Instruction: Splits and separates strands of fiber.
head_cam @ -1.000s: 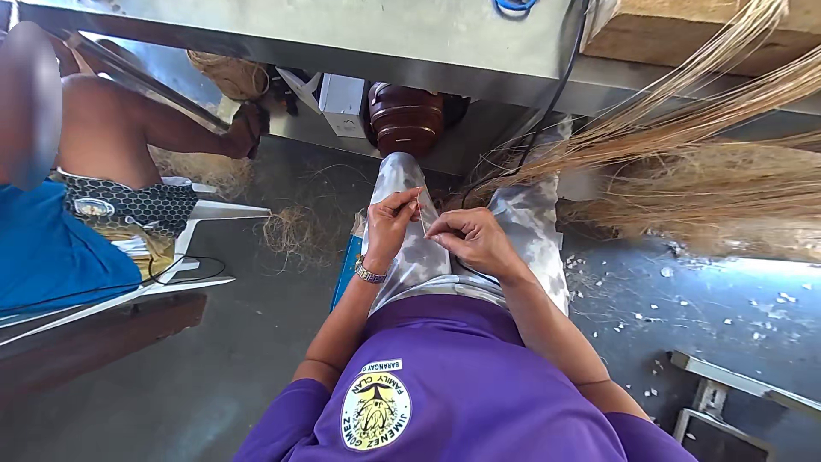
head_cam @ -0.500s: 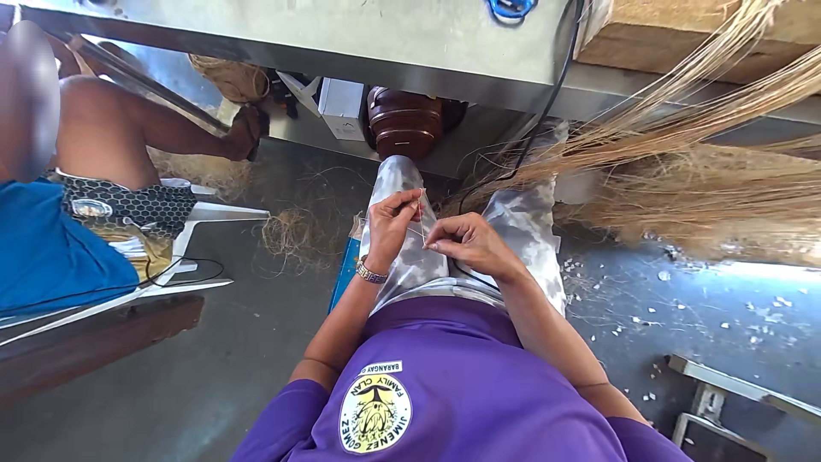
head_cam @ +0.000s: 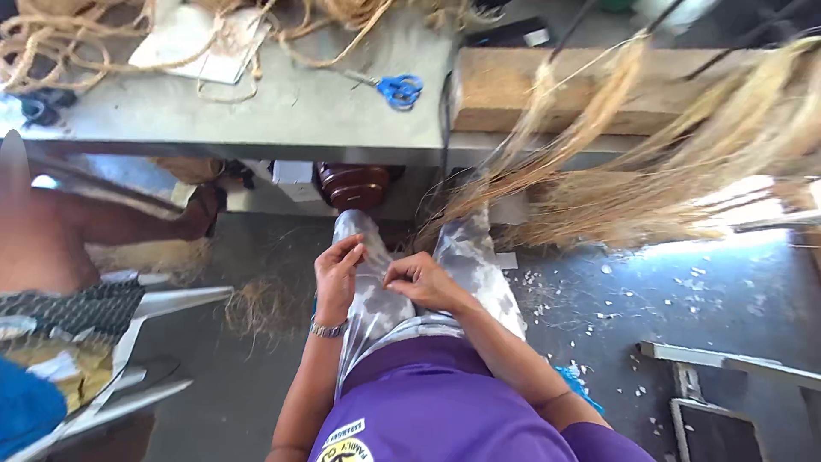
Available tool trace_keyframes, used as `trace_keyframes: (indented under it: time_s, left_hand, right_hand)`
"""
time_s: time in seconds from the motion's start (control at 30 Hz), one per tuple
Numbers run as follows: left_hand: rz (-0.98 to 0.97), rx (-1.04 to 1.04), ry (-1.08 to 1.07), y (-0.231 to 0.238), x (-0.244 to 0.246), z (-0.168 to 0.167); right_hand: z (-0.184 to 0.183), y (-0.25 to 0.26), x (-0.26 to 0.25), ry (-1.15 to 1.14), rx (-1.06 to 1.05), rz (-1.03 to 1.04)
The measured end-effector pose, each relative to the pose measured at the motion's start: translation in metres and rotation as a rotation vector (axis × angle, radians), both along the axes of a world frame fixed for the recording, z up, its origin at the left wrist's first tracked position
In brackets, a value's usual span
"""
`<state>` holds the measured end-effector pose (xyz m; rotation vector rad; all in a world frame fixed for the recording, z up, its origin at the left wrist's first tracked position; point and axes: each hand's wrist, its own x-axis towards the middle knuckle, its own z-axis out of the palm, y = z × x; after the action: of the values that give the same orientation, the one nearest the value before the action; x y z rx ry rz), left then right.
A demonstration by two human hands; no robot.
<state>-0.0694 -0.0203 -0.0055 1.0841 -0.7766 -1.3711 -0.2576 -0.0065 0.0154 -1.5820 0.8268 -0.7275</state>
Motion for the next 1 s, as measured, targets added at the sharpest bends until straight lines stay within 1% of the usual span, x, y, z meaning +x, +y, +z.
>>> trace_keyframes:
  time_s: [0.1, 0.17, 0.23, 0.33, 0.43, 0.5, 0.57, 0.6, 0.67, 0.73, 0.77, 0.83, 0.87, 0.93, 1.0]
  left_hand:
    - [0.021, -0.023, -0.014, 0.0, -0.011, 0.003]
    - [0.01, -0.053, -0.003, 0.0, -0.014, 0.006]
    - [-0.064, -0.097, -0.03, 0.001, -0.01, 0.016]
    - [-0.173, -0.206, -0.218, 0.009, -0.009, 0.036]
    - [-0.184, -0.307, -0.405, 0.026, -0.026, 0.05]
    - [-0.15, -0.386, -0.464, 0.034, -0.04, 0.051]
    - [-0.119, -0.465, -0.469, 0.035, -0.049, 0.048]
    - [-0.107, -0.495, -0.461, 0.034, -0.052, 0.047]
    - [-0.094, -0.532, -0.45, 0.032, -0.053, 0.049]
    - [-0.078, -0.552, -0.471, 0.033, -0.048, 0.051]
    - [-0.069, -0.558, -0.481, 0.033, -0.045, 0.052]
    - [-0.058, -0.556, -0.492, 0.035, -0.038, 0.055]
    - [-0.05, -0.554, -0.495, 0.036, -0.035, 0.056]
    - [-0.041, -0.554, -0.497, 0.037, -0.031, 0.055]
    - [-0.038, -0.559, -0.499, 0.037, -0.029, 0.053]
  right_hand:
    - [0.001, 0.006, 0.002, -0.009, -0.05, 0.013]
    - [0.0, 0.006, 0.0, -0.003, -0.022, 0.026]
    - [0.0, 0.006, -0.007, -0.011, 0.032, 0.005]
    - [0.001, 0.005, -0.018, -0.134, 0.033, -0.113]
    - [0.012, 0.01, -0.015, -0.299, -0.022, -0.329]
    - [0.023, 0.016, -0.011, -0.332, -0.031, -0.445]
    - [0.03, 0.018, -0.012, -0.325, -0.067, -0.501]
    - [0.036, 0.016, -0.017, -0.291, -0.114, -0.52]
    - [0.056, 0.006, -0.034, -0.109, -0.31, -0.633]
    - [0.08, -0.015, -0.062, 0.174, -0.553, -0.868]
    - [0.093, -0.027, -0.078, 0.323, -0.62, -0.967]
    - [0.122, -0.049, -0.104, 0.563, -0.643, -1.066]
    - [0.133, -0.061, -0.114, 0.642, -0.65, -1.104]
    - [0.141, -0.09, -0.128, 0.719, -0.664, -1.178]
    - [0.144, -0.108, -0.135, 0.734, -0.587, -1.177]
